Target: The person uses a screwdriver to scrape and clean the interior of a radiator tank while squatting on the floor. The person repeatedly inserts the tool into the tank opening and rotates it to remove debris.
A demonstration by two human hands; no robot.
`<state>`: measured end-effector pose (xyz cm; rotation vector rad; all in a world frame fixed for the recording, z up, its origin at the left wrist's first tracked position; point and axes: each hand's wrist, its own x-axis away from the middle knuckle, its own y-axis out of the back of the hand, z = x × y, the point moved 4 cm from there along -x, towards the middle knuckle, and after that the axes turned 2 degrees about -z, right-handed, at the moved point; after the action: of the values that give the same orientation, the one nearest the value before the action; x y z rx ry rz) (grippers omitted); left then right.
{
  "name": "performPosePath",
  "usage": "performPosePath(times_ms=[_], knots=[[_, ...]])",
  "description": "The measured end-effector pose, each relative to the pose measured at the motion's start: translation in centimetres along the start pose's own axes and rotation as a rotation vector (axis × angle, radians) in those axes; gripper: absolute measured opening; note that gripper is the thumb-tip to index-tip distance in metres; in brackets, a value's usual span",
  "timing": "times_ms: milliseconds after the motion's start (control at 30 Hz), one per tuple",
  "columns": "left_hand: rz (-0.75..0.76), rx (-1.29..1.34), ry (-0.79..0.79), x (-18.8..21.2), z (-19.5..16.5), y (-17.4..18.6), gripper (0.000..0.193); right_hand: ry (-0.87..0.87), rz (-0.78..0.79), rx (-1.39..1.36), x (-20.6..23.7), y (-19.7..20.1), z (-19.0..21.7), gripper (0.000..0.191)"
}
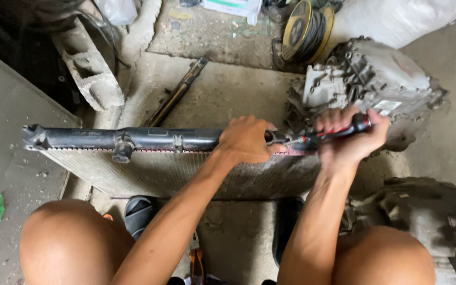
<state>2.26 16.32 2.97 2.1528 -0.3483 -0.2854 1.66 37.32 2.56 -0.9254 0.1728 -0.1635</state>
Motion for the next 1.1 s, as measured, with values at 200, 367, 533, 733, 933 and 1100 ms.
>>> performPosePath(times_ms=[200,367,533,733,933,1100], knots=[[0.087,0.019,0.001,-0.3,-0.1,-0.3,0.054,-0.150,0.123,-0.248,-1.3,1.0,0.5,0.044],[0.090,0.037,0.005,-0.5,-0.1,-0.2,0.050,-0.086,0.141,-0.092,-1.2,0.8,0.5,0.042],[0.029,0.036,-0.025,-0.4,-0.1,-0.1,0.053,-0.056,0.103,-0.095,-0.9,0.2,0.3,0.040],[0.091,0.044,-0.002,-0.2,-0.2,0.0,0.050,0.004,-0.028,-0.065,-0.6,0.1,0.5,0.037],[0.114,0.038,0.030,-0.1,-0.2,-0.1,0.052,0.046,-0.121,-0.034,-0.6,0.0,0.4,0.033],[0.089,0.014,0.015,-0.1,-0.2,-0.1,0.057,0.056,-0.153,-0.025,-0.5,-0.1,0.4,0.032]])
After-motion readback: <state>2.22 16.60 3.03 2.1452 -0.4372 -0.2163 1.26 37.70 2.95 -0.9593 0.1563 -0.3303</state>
